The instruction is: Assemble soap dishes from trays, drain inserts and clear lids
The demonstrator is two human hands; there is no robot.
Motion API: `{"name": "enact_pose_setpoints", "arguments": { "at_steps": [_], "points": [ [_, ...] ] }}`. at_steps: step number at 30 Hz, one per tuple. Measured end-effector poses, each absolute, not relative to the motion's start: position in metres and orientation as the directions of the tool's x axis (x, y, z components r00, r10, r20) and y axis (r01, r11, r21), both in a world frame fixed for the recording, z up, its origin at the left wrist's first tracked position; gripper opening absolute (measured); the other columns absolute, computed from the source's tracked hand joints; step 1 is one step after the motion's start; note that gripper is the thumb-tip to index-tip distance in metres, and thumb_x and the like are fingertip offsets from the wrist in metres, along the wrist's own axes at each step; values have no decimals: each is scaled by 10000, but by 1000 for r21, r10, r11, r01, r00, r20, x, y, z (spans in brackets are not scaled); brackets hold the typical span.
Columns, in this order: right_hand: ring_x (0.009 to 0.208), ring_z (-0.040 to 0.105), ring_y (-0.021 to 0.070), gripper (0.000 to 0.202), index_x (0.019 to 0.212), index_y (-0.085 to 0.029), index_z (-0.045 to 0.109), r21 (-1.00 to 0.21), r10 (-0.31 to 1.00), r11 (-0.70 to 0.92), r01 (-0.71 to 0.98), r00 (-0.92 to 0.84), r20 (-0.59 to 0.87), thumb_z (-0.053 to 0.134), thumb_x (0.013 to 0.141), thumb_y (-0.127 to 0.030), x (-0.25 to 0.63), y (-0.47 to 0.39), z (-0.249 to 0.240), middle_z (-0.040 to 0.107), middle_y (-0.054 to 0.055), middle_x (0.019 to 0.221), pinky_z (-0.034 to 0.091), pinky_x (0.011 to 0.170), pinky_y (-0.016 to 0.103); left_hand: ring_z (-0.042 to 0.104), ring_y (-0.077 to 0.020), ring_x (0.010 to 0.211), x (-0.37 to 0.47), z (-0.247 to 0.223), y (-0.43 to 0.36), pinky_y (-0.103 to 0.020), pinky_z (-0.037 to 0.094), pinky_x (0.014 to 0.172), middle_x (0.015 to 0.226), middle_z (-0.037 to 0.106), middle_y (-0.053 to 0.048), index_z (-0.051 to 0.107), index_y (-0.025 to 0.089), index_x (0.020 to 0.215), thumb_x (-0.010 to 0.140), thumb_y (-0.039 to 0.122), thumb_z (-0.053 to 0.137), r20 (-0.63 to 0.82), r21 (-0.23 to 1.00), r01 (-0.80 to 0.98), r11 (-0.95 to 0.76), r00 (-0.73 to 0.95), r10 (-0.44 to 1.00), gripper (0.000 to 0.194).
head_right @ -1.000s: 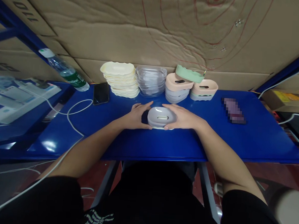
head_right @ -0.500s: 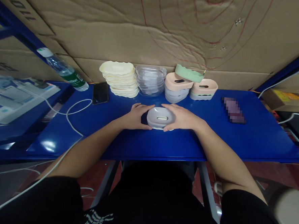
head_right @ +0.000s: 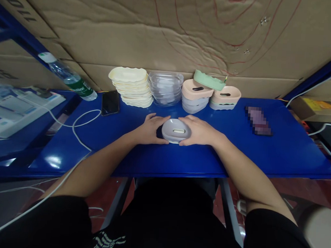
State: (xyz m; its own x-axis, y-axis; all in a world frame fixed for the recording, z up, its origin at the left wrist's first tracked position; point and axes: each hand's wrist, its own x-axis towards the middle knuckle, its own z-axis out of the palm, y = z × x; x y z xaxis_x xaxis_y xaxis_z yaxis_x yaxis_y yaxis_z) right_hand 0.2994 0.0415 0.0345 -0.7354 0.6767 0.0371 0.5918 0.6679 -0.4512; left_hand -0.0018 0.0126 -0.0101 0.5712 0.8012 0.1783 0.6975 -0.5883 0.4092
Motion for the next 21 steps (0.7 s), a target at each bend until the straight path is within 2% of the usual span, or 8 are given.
{"name": "enact_pose_setpoints", "arguments": {
  "at_steps": [3, 7, 15, 21],
  "points": [
    [1400, 636, 479, 1128, 1667, -253, 546, -433, 683, 669, 604, -730, 37, 958, 692, -643, 297, 38, 37, 634, 182, 1540, 576, 1138, 640, 632, -427, 1469, 0, -9, 9, -665, 171, 1369, 1613, 636, -240, 390, 155, 1734, 806, 679, 854, 202, 358, 702, -615, 585, 785, 1162],
    [1384, 641, 490, 1113, 1673, -255, 537, -426, 679, 677, 600, -732, 49, 932, 711, -654, 297, 36, 39, 625, 189, 1550, 579, 1113, 661, 665, -425, 1422, 3, -8, 7, -672, 168, 1370, 1533, 693, -249, 384, 133, 1733, 798, 644, 859, 219, 322, 714, -621, 582, 783, 1166],
    [1392, 622, 514, 1180, 1698, -232, 502, -437, 686, 656, 615, -728, 5, 904, 707, -732, 296, 35, 43, 587, 211, 1571, 561, 1128, 702, 659, -430, 1428, 2, -7, 8, -672, 175, 1370, 1570, 669, -241, 397, 150, 1725, 780, 648, 876, 219, 326, 708, -627, 589, 778, 1171],
    [1409, 599, 511, 1233, 1725, -222, 456, -430, 679, 659, 618, -734, -14, 920, 704, -736, 296, 33, 44, 576, 219, 1544, 548, 1161, 678, 652, -439, 1436, 5, -3, 4, -672, 167, 1373, 1569, 664, -255, 388, 120, 1726, 791, 587, 838, 208, 330, 710, -622, 587, 782, 1138]
  ]
}}
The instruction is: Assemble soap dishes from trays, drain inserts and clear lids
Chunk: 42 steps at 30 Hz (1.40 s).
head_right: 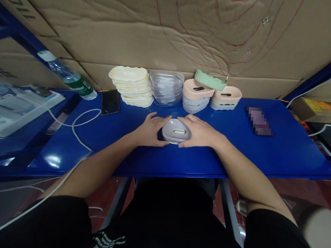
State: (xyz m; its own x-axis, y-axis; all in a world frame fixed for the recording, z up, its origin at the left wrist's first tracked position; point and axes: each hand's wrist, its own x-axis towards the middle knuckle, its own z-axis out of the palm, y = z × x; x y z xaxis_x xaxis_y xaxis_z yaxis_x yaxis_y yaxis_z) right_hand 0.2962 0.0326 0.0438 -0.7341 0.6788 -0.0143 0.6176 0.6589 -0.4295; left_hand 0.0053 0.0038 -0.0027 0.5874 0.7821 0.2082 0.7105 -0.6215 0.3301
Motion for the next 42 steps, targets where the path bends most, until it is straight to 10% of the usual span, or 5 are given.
{"name": "enact_pose_setpoints", "arguments": {
  "at_steps": [24, 38, 42],
  "points": [
    [1284, 603, 476, 1291, 1747, -213, 409, -321, 633, 739, 593, -774, 27, 893, 700, -794, 292, 39, 21, 617, 215, 1454, 521, 1088, 655, 500, -461, 1585, 8, -7, 9, -693, 133, 1379, 1719, 531, -220, 342, 214, 1767, 756, 819, 864, 135, 452, 694, -560, 568, 812, 1288],
    [1422, 571, 522, 1427, 1775, -230, 373, -375, 610, 735, 565, -792, 2, 902, 621, -882, 297, 51, 16, 616, 218, 1556, 409, 1232, 748, 610, -465, 1462, 15, -3, 8, -754, 100, 1359, 1513, 715, -166, 536, 251, 1645, 692, 702, 930, 153, 418, 732, -539, 528, 836, 1126],
    [1500, 559, 492, 1202, 1767, -241, 396, -478, 618, 707, 522, -784, 59, 749, 825, -898, 305, 58, 20, 589, 209, 1659, 445, 1236, 715, 611, -461, 1459, 12, -2, 6, -723, 101, 1369, 1537, 696, -186, 546, 220, 1628, 700, 722, 928, 170, 392, 743, -542, 521, 837, 1123]
  ]
}}
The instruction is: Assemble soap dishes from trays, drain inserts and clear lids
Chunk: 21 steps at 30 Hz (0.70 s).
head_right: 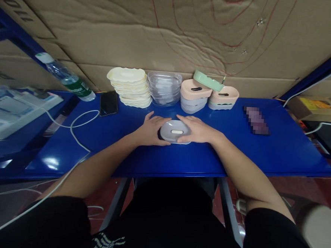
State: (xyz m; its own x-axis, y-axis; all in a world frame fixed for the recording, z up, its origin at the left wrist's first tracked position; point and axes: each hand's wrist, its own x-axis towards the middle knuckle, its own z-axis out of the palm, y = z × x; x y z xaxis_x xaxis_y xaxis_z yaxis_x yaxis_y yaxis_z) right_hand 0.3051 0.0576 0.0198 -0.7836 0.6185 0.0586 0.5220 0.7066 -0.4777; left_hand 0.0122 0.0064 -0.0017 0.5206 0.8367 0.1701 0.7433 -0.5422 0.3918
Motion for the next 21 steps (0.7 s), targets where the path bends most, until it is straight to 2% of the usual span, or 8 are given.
{"name": "enact_pose_setpoints", "arguments": {
  "at_steps": [3, 5, 9, 12, 17, 21],
  "points": [
    [1478, 610, 418, 840, 1704, -247, 512, -520, 646, 690, 503, -752, 129, 483, 1064, -791, 306, 60, 22, 663, 174, 1603, 464, 1239, 677, 603, -459, 1465, 9, -1, 6, -718, 110, 1364, 1561, 679, -186, 538, 237, 1629, 701, 783, 912, 181, 387, 746, -542, 515, 838, 1139],
    [1480, 616, 385, 765, 1663, -260, 571, -517, 634, 705, 486, -758, 151, 413, 1104, -757, 305, 59, 22, 674, 152, 1595, 458, 1256, 656, 597, -460, 1466, 8, -2, 6, -719, 119, 1362, 1566, 672, -190, 530, 236, 1633, 688, 815, 907, 183, 385, 749, -540, 511, 840, 1171],
    [1490, 593, 423, 945, 1680, -259, 557, -491, 606, 723, 486, -788, 112, 647, 948, -851, 301, 59, 18, 643, 164, 1615, 470, 1254, 661, 589, -458, 1466, 9, -2, 6, -723, 124, 1363, 1558, 671, -189, 540, 221, 1623, 692, 812, 907, 175, 380, 755, -535, 509, 843, 1163],
    [1486, 588, 448, 1039, 1688, -243, 549, -474, 621, 712, 519, -780, 78, 761, 866, -842, 300, 61, 18, 640, 181, 1609, 467, 1255, 665, 583, -456, 1471, 10, -2, 6, -720, 131, 1365, 1556, 675, -172, 558, 236, 1603, 695, 769, 925, 170, 386, 756, -529, 506, 846, 1115],
    [1475, 604, 448, 1046, 1672, -242, 567, -448, 608, 727, 520, -791, 70, 739, 860, -877, 299, 63, 19, 655, 184, 1591, 478, 1235, 655, 588, -464, 1469, 12, 0, 6, -731, 138, 1356, 1531, 699, -169, 572, 226, 1585, 676, 720, 951, 151, 407, 757, -512, 497, 854, 1102],
    [1491, 604, 441, 1050, 1673, -237, 562, -475, 610, 724, 500, -785, 105, 723, 866, -890, 300, 62, 16, 635, 197, 1616, 482, 1239, 660, 596, -467, 1467, 13, 2, 4, -735, 146, 1354, 1529, 703, -172, 568, 220, 1584, 683, 692, 951, 155, 406, 753, -518, 502, 851, 1087]
  ]
}}
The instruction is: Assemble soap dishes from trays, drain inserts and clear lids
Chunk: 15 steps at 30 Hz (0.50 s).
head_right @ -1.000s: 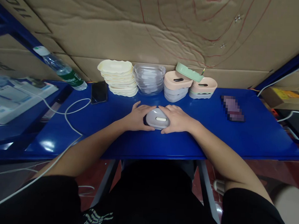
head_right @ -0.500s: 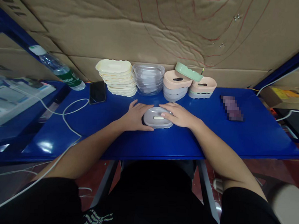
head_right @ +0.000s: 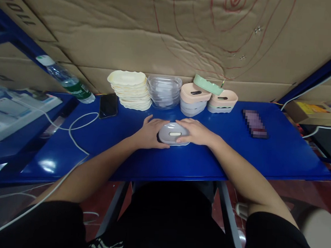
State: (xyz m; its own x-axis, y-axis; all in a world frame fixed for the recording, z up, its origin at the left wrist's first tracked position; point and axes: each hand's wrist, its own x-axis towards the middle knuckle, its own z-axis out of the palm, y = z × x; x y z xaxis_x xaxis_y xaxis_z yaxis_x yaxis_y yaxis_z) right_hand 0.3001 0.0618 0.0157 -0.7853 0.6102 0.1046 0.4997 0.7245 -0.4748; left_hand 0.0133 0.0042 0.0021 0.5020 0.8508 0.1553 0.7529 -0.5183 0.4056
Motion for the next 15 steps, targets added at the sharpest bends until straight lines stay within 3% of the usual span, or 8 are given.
{"name": "enact_pose_setpoints", "arguments": {
  "at_steps": [4, 7, 11, 15],
  "points": [
    [1488, 618, 431, 1018, 1613, -230, 631, -508, 617, 730, 458, -761, 201, 772, 837, -873, 300, 57, 17, 646, 189, 1615, 497, 1247, 643, 610, -468, 1454, 14, 2, 1, -718, 156, 1362, 1542, 692, -187, 548, 203, 1604, 702, 656, 950, 159, 395, 765, -509, 489, 858, 1087],
    [1402, 687, 391, 785, 1496, -266, 727, -472, 617, 768, 433, -698, 363, 760, 913, -791, 297, 54, 29, 738, 145, 1502, 545, 1199, 609, 598, -467, 1471, 13, 1, 1, -698, 147, 1372, 1571, 669, -198, 524, 186, 1629, 716, 679, 935, 149, 388, 777, -495, 478, 866, 1116],
    [1231, 750, 339, 455, 1327, -281, 796, -291, 522, 850, 439, -622, 584, 670, 1050, -620, 281, 66, 59, 819, 108, 1308, 569, 1127, 563, 554, -464, 1524, 12, 1, 6, -678, 132, 1377, 1615, 630, -220, 447, 157, 1680, 726, 714, 920, 128, 393, 799, -455, 443, 887, 1201],
    [1324, 657, 396, 485, 1403, -252, 747, -111, 502, 829, 548, -642, 580, 615, 1069, -579, 253, 97, 92, 756, 141, 1413, 492, 1159, 614, 520, -462, 1559, 10, 1, 11, -675, 151, 1372, 1646, 593, -255, 310, 121, 1741, 700, 712, 941, 116, 434, 804, -407, 398, 910, 1354]
  ]
}}
